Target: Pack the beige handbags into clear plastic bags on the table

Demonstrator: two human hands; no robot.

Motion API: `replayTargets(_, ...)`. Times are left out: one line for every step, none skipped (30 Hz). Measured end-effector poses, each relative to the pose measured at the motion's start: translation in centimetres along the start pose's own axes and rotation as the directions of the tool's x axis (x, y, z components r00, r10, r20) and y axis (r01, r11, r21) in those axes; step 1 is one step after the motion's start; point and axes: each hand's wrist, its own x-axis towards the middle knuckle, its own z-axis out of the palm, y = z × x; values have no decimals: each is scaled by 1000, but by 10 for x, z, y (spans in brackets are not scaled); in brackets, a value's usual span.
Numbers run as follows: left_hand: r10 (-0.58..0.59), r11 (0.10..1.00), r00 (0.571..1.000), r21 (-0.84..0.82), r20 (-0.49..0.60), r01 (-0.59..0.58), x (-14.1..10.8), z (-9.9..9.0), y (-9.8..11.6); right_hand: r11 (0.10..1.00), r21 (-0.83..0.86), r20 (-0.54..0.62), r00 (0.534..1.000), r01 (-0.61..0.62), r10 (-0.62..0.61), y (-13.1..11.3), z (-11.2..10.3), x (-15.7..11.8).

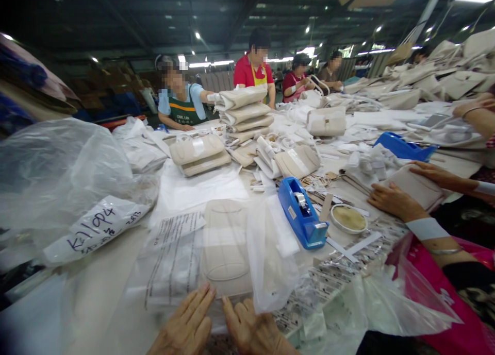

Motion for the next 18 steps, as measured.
replayTargets(11, 1000, 1000, 15, -3, -11, -1, 1, 1, 1000, -3, -7, 1000, -5, 5, 0, -3, 2)
replayTargets(17, 1000, 1000, 26, -10, -16, -3, 3, 2, 1000, -16, -14, 1000, -17, 17, 0, -6, 3)
replayTargets(19, 999, 1000, 31, -19, -18, -5, 4, 2, 999, -38, -20, 999, -35, 34, 1, -11, 4)
replayTargets(18, 999, 999, 35, -28, -17, -6, 6, 3, 996, -64, -28, 998, -56, 54, 3, -15, 4)
replayTargets(19, 999, 999, 37, -34, -17, -8, 7, 4, 993, -90, -41, 996, -81, 78, 6, -20, 3)
replayTargets(18, 999, 999, 38, -43, -16, -9, 9, 5, 989, -108, -49, 994, -103, 98, 10, -25, 0)
replayTargets(14, 999, 999, 40, -49, -12, -10, 10, 5, 986, -115, -63, 992, -118, 111, 16, -30, -4)
replayTargets(6, 999, 998, 42, -55, -4, -11, 10, 6, 986, -111, -84, 990, -123, 114, 22, -35, -9)
replayTargets(-2, 999, 997, 45, -73, 5, -11, 10, 7, 986, -103, -104, 987, -130, 119, 29, -40, -15)
replayTargets(-5, 999, 996, 50, -84, 9, -11, 10, 7, 985, -93, -111, 985, -145, 135, 36, -44, -22)
replayTargets(1, 998, 997, 57, -74, 3, -10, 8, 7, 982, -87, -105, 982, -169, 160, 43, -49, -29)
replayTargets(12, 998, 999, 65, -42, -9, -10, 6, 7, 977, -86, -90, 978, -194, 186, 50, -53, -36)
replayTargets(24, 997, 1000, 74, 0, -24, -9, 4, 6, 970, -94, -74, 974, -222, 216, 55, -57, -43)
replayTargets(38, 996, 998, 83, 43, -41, -9, 2, 5, 963, -108, -50, 969, -248, 244, 60, -61, -49)
replayTargets(47, 994, 996, 90, 81, -54, -9, 0, 4, 954, -130, -30, 963, -271, 269, 65, -65, -55)
replayTargets(55, 993, 993, 97, 101, -65, -9, -1, 2, 942, -160, -15, 955, -294, 295, 69, -70, -61)
replayTargets(62, 992, 993, 104, 97, -72, -9, -2, 1, 926, -196, -7, 945, -322, 328, 73, -74, -65)
replayTargets(69, 991, 994, 110, 80, -77, -9, -2, 0, 906, -232, 3, 932, -353, 363, 76, -79, -68)
